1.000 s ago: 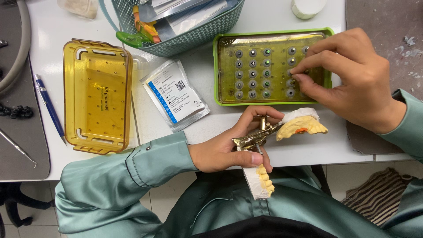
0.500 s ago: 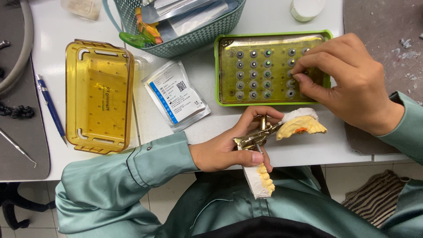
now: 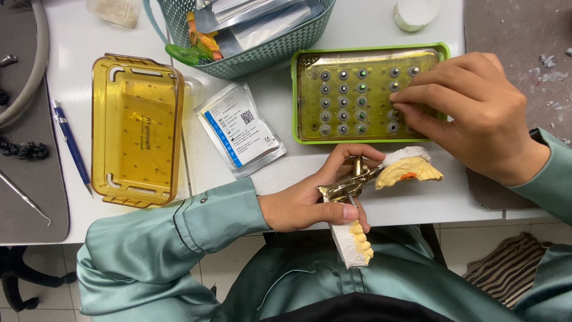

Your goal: The person holds a dental articulator with plaster tooth models in one hand and picks small metal screws from a green tray with the other hand, threading them into the articulator to secure the casts. They turn the assembly over, reposition the models, and continue inserting screws from the tray.

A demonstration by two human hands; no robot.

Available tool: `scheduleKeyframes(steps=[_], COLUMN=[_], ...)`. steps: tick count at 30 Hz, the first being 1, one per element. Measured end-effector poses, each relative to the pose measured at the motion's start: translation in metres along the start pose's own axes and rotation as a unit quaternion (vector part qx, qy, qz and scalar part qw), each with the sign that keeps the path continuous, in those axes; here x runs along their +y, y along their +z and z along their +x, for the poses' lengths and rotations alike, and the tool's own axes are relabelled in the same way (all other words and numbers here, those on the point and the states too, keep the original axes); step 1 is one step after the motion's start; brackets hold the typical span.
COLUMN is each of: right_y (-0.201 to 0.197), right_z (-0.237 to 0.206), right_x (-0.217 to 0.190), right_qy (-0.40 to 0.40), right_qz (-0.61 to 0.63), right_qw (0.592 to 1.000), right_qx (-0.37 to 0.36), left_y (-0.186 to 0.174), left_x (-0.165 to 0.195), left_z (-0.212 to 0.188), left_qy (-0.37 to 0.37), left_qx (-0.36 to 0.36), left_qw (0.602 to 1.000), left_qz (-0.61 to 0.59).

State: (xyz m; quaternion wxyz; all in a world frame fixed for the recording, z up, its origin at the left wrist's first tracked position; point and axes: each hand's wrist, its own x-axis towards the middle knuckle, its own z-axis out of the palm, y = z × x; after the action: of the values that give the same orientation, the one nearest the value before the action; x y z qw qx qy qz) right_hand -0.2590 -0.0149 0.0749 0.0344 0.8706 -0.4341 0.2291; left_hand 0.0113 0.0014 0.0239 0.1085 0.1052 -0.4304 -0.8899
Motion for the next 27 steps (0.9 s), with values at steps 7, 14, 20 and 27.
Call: scheduleKeyframes(steps=[7,14,20,27], right_y=[0.0015,0.0027,0.0027,0.0045], right_z=[-0.0018,-0.0041,-0.0042,-0.0056], right_x=[0.0017,0.0047,0.0044,0.0061], right_qy=[-0.016,-0.027,-0.025,-0.024], right_qz=[-0.034,-0.059,-0.081,-0.071], right_qw=[0.999,0.998,0.996,0.997], right_qx=[-0.005,-0.013,-0.012,-0.007], left_y=[-0.0022,-0.0025,-0.0026,-0.0021], left_x=[-0.0010,-0.0017,-0.0019,0.0000], left_z=[0.0001,0.0009,0.0010,-0.0018], left_qy=[0.006,0.008,0.012,0.003], left_qx=[-0.001,0.002,0.002,0.000], left_qw=[1.000,1.000,1.000,1.000], left_qz=[0.005,0.007,0.005,-0.015])
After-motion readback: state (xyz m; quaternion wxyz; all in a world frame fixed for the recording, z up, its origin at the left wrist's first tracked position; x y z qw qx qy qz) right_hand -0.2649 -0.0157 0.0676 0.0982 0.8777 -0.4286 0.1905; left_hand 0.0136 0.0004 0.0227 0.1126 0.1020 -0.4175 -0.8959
